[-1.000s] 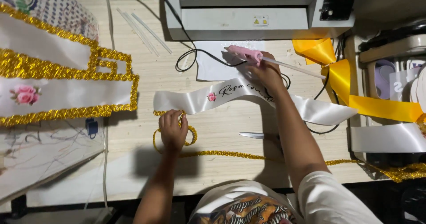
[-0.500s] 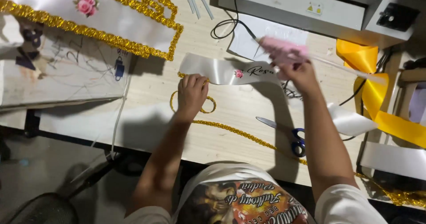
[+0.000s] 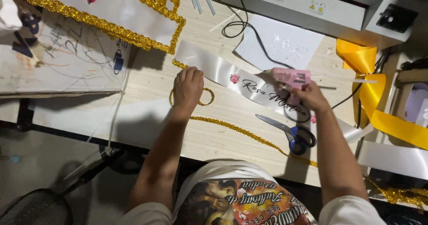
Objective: The person decorates white satin sashes by applying a gold glittery trim along the edges. They use a hot glue gun to secure the trim, carefully aligning it with the sash borders. The person also handles scissors and adjusts the sashes on the table during the process.
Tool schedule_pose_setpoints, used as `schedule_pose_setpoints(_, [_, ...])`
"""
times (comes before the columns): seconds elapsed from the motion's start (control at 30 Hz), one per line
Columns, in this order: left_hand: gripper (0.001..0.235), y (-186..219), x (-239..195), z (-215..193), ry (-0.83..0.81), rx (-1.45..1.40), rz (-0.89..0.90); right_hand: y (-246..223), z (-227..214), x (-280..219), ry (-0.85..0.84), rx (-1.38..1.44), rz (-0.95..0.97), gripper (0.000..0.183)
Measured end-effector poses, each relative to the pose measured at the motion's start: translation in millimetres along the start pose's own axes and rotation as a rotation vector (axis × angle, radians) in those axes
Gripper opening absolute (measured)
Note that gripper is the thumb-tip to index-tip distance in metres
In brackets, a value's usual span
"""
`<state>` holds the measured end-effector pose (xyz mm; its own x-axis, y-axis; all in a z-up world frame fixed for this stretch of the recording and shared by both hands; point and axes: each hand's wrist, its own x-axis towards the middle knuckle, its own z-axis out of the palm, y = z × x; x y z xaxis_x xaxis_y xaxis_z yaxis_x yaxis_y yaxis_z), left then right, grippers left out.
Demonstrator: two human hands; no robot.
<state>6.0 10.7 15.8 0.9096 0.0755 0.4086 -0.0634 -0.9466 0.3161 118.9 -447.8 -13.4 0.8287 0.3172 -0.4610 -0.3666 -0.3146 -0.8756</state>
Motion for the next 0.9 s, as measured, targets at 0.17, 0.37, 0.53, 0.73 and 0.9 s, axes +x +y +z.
schedule_pose_setpoints(0.17, [0.014, 9.3, 0.1, -7.9, 0.046, 0.047, 0.036, -33.0, -35.8, 1.4, 0.098, -0.134, 0.116, 0.038])
schedule_pose_setpoints(0.37, [0.008, 14.5, 5.3, -15.8, 0.102, 0.094, 0.092, -132.5, -20.7, -34.7, 0.018, 0.178, -0.255, 0.047])
schedule_pose_setpoints(0.53, [0.009, 12.1, 8.4, -11.3, 0.058, 0.072, 0.054, -110.7, 28.1, -38.2, -0.03, 0.03, -0.165, 0.052])
schedule_pose_setpoints(0.73, [0.012, 2.0, 0.7, 2.3, 0.112, 0.063, 0.045, -13.5, 35.6, -32.6, 0.002, 0.186, 0.021, 0.039])
schedule_pose_setpoints(0.9, [0.013, 5.8, 0.5, -0.9, 0.06, 0.071, 0.039, -13.5, -3.1, -46.4, -0.019, 0.047, 0.084, 0.032])
